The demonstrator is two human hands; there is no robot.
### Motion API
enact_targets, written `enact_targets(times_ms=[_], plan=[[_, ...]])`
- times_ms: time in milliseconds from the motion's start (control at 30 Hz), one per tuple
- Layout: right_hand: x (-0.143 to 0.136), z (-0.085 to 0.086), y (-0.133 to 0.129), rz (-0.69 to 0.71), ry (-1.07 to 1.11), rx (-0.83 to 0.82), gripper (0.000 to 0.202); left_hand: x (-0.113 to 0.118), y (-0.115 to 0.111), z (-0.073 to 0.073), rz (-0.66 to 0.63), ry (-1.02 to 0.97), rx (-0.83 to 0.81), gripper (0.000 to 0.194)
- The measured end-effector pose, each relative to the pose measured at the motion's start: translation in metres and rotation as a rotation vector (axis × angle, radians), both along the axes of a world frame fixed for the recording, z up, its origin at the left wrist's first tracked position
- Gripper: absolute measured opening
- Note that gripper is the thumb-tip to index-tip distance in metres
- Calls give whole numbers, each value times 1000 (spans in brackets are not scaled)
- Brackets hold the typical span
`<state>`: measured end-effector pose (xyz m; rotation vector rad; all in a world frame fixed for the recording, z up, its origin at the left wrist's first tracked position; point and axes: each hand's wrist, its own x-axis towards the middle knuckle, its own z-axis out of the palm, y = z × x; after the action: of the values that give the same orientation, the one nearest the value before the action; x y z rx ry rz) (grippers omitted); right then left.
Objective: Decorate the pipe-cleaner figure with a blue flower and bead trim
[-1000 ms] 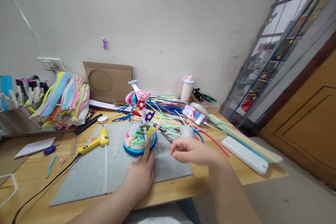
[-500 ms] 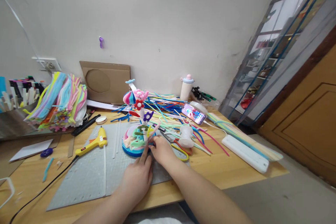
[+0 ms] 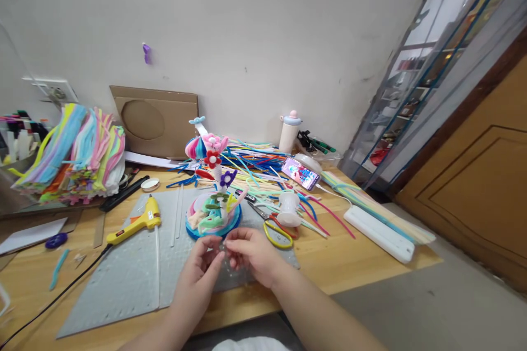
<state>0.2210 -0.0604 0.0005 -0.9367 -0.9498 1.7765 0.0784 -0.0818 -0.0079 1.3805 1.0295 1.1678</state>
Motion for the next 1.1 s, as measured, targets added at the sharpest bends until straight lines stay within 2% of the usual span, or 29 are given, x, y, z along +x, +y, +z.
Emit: enact_targets(times_ms=[67, 167, 267, 333, 400, 433, 467, 533, 600, 733, 900, 1000, 1100], plan=[[-2, 0, -9, 48, 64, -63, 23, 0, -2, -1, -77, -101, -32, 21], [-4, -2, -16, 93, 73, -109, 22, -3, -5, -1, -104, -162, -42, 16], [2, -1, -11, 175, -64, -11, 21, -8, -6, 1, -51, -164, -13, 13], [13, 4, -3, 86, -348, 179, 17, -11, -5, 1, 20, -127, 26, 14], [30, 9, 8, -179, -792, 433, 11, -12, -5, 1, 47, -85, 6, 16], [40, 10, 14, -269, -1032, 557, 11, -13, -5, 0, 38, -72, -31, 18], [51, 11, 19, -300, -1246, 635, 12, -12, -6, -1, 21, -67, -80, 21], [73, 9, 28, -225, -1574, 704, 12, -11, -7, -3, -21, -65, -170, 24], [92, 5, 33, -166, -1723, 716, 15, -9, -8, -4, -45, -66, -218, 26], [116, 2, 33, -147, -1698, 812, 23, -6, -10, -3, -65, -26, -246, 27], [134, 16, 31, 56, -1555, 947, 25, -4, -8, 2, -79, 53, -250, 27], [150, 21, 34, 21, -1505, 994, 23, -6, -7, 3, -50, 29, -215, 30], [168, 19, 41, -39, -1553, 1016, 25, -11, -10, 3, 23, -65, -184, 34]])
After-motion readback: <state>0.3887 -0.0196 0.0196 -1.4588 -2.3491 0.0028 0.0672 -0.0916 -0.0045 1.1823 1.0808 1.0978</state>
